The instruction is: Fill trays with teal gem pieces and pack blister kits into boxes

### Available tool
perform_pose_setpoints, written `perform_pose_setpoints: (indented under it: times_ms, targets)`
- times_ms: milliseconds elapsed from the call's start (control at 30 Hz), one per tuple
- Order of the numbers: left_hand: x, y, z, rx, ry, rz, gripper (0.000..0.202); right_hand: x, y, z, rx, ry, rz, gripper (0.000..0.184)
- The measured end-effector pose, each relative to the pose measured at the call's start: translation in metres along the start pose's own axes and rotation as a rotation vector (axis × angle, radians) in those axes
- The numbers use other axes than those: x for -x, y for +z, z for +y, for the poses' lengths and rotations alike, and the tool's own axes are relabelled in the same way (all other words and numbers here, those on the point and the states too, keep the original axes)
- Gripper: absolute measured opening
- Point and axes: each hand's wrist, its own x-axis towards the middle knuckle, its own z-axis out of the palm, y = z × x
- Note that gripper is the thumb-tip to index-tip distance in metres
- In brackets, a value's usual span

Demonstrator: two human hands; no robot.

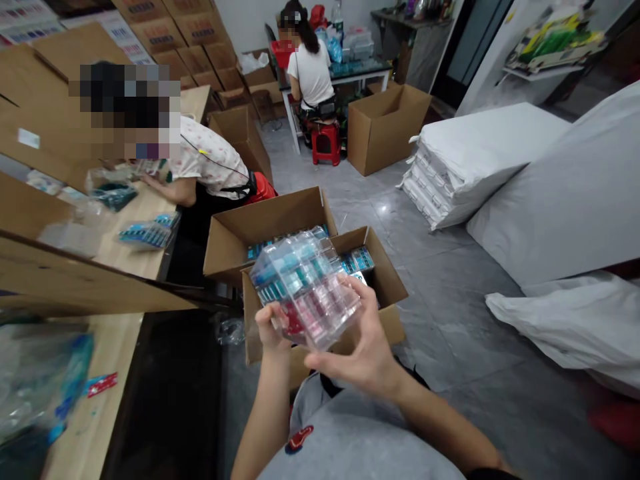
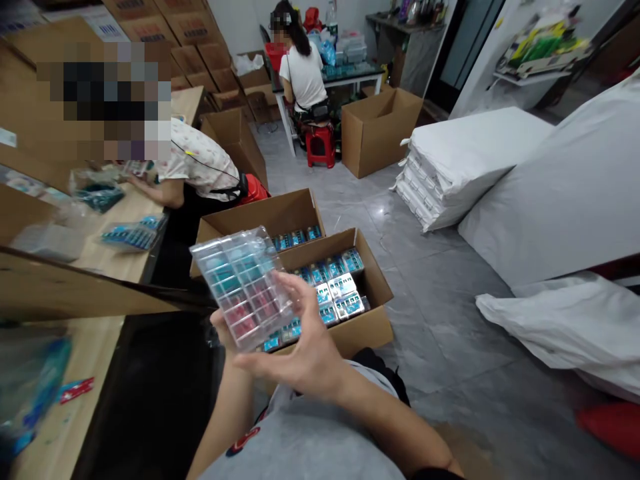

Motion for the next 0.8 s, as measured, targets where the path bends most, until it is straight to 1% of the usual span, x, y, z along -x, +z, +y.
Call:
perform_pose_setpoints:
  times_ms: [67, 100, 167, 200, 267, 333, 400, 500, 600, 700, 800]
  targets:
    - [0.000, -0.003, 0.007, 0.050, 0.019, 0.034, 0.047, -0.012, -0.021, -0.004, -0.138, 0.210, -0.136, 0.090]
    - [0.002, -0.004, 0.010, 0.069, 0.015, 0.046, 0.042, -0.019, -0.030, -0.005, -0.163, 0.297, -0.172, 0.093]
    - [0.007, -0.004, 0.014, 0.083, -0.022, 0.051, 0.036, -0.031, -0.041, -0.006, -0.116, 0.398, -0.193, 0.096]
    - [0.010, -0.004, 0.015, 0.082, -0.042, 0.054, 0.037, -0.035, -0.043, -0.005, -0.068, 0.413, -0.190, 0.095]
    - [0.015, -0.006, 0.016, 0.064, -0.086, 0.068, 0.048, -0.039, -0.042, -0.001, 0.003, 0.408, -0.190, 0.089]
    - [0.018, -0.013, 0.013, 0.039, -0.151, 0.089, 0.063, -0.037, -0.039, 0.008, 0.016, 0.410, -0.188, 0.081]
    - [0.020, -0.022, 0.006, 0.025, -0.231, 0.096, 0.072, -0.030, -0.037, 0.022, -0.011, 0.438, -0.162, 0.077]
    - [0.021, -0.036, -0.014, 0.034, -0.353, 0.074, 0.074, -0.010, -0.039, 0.051, -0.082, 0.534, -0.094, 0.075]
    - [0.025, -0.044, -0.044, 0.053, -0.491, 0.059, 0.075, 0.015, -0.047, 0.085, -0.199, 0.680, -0.006, 0.076]
    - [0.029, -0.045, -0.078, 0.078, -0.615, 0.069, 0.074, 0.035, -0.059, 0.114, -0.279, 0.822, 0.081, 0.074]
    - [0.026, -0.043, -0.113, 0.104, -0.705, 0.104, 0.067, 0.041, -0.078, 0.142, -0.296, 0.903, 0.112, 0.072]
